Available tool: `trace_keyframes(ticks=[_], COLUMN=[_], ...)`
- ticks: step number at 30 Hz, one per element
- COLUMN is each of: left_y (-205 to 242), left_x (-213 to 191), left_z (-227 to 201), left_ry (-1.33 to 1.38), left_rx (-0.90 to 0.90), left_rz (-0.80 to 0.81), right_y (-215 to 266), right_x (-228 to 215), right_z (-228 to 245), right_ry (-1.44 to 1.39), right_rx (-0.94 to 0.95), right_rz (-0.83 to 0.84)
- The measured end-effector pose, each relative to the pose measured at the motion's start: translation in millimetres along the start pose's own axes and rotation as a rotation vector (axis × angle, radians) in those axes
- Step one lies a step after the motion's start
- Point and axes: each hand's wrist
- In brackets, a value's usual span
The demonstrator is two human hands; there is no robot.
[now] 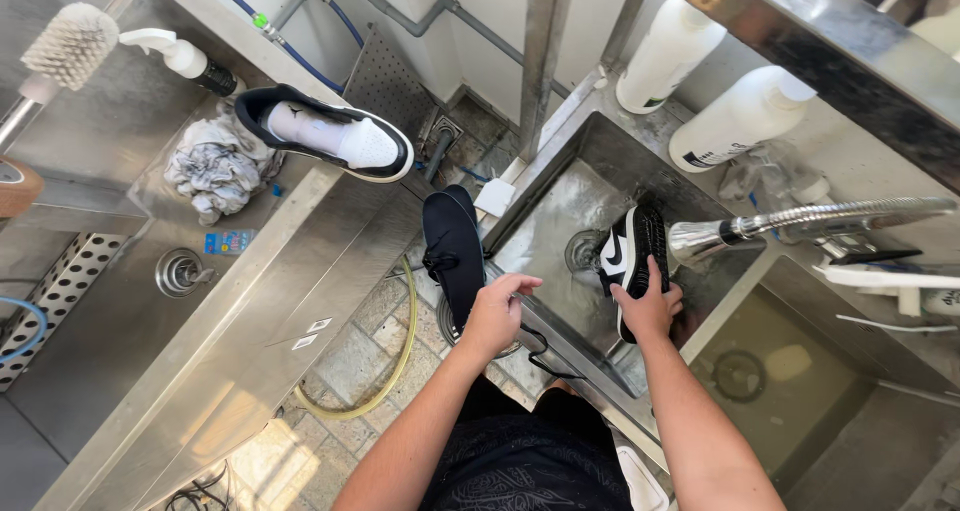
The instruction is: The person removes laces from a pair of black sneakers, places the shoes and a slipper into a sink, pours liquid from a large white bottle into the sink, and then washes the shoes and slipper by hand under running water.
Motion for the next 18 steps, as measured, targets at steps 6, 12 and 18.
trace_keyframes(ticks=[6,12,18], left_y=[4,12,8], left_x=[-35,-67,-75], left_z=[10,15,17], left_ry=[0.039,-0.320,-0.454], left_rx=[-0.076,0.008,-0.115], left_rz=[-0.150,-0.181,-0.254], right_y=[-4,-4,-41], right_x=[15,41,53], right_z=[14,14,-18], right_ry=[0.012,0.314,0.077], right_rx=[0.124,0.108,0.022], right_rz=[0.000,-0.023,0.066])
Point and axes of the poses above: each hand's wrist, its own y-axis away from the middle knuckle, its own x-axis out of the palm, z = x × y, and after that the axes turned 8 degrees about y, right-handed
